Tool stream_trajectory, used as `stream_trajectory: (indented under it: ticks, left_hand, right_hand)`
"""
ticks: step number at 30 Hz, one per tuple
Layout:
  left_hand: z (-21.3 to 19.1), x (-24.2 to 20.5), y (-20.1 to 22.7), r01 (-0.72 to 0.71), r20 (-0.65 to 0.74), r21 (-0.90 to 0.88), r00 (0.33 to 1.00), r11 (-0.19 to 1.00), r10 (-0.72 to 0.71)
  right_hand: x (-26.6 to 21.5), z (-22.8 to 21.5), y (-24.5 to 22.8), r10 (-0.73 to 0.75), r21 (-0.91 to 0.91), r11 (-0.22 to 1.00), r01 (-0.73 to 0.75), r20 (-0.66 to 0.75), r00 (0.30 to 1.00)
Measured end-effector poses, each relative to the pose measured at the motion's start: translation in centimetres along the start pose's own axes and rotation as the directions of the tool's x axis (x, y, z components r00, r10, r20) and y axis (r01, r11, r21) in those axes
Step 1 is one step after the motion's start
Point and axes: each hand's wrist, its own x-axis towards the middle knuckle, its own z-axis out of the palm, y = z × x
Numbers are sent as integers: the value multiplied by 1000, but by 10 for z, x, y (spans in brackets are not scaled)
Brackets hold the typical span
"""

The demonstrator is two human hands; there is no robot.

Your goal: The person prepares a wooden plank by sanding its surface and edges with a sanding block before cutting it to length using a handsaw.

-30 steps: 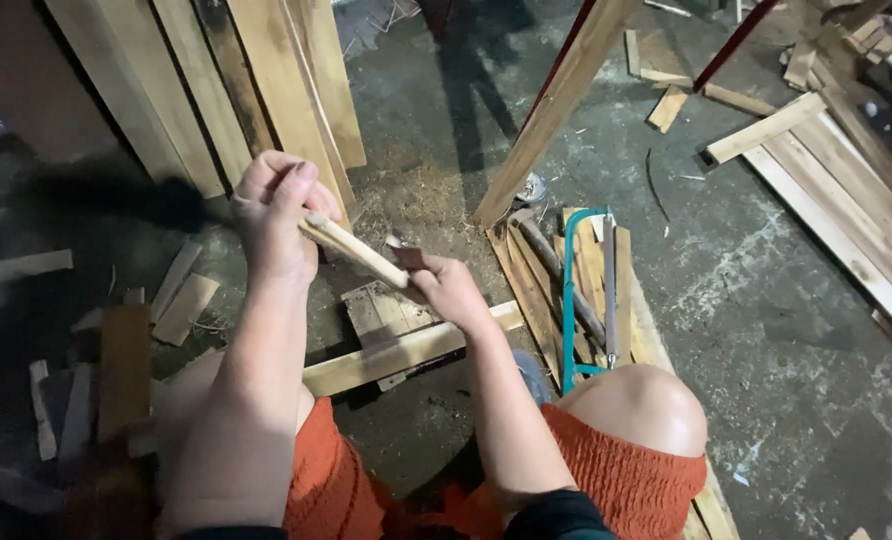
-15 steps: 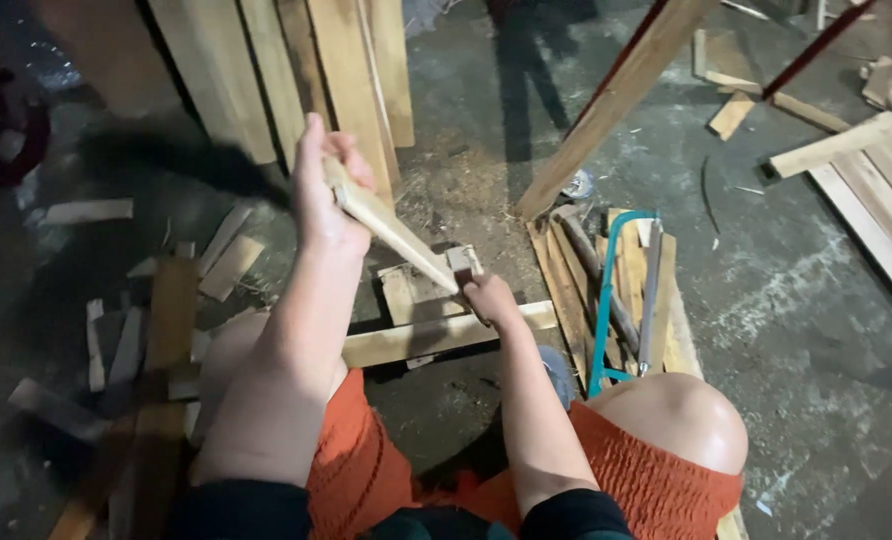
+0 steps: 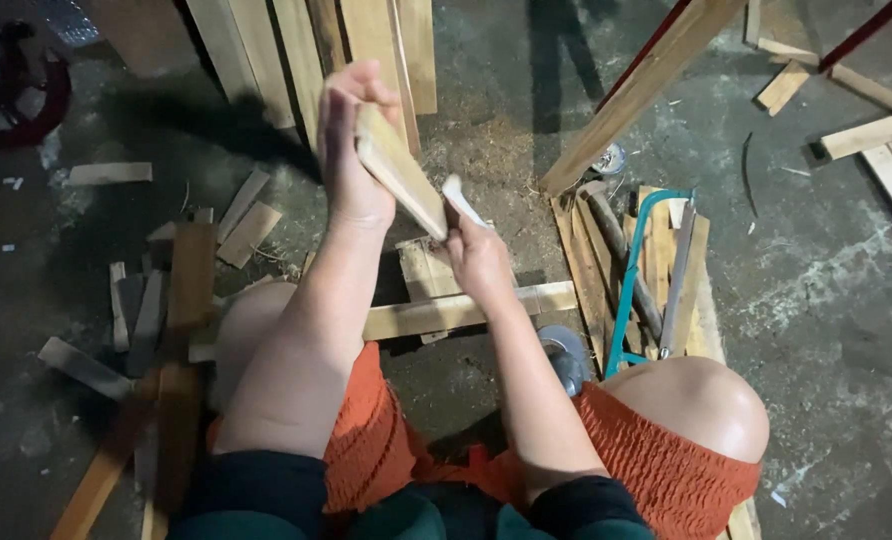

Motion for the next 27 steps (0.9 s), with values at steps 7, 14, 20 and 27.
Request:
stream_trajectory:
  ticks: [7, 14, 20, 27]
  left_hand:
    - [9, -9, -6, -117, -22, 290, 991, 950, 129]
    - [16, -29, -40, 31, -40, 348, 999, 937, -18]
    - [2, -28, -42, 182, -143, 279, 979, 943, -146]
    - [-1, -16, -30, 223, -291, 178, 942, 958, -165]
  right_hand:
    - [-19, 50, 101, 547, -49, 824, -564, 327, 770]
    - [0, -30, -20, 86, 288, 954, -85, 9, 996]
    - [-29, 66, 123, 395, 107, 907, -408, 124, 910]
    - [-67, 127, 222, 616, -23, 776, -631, 246, 748]
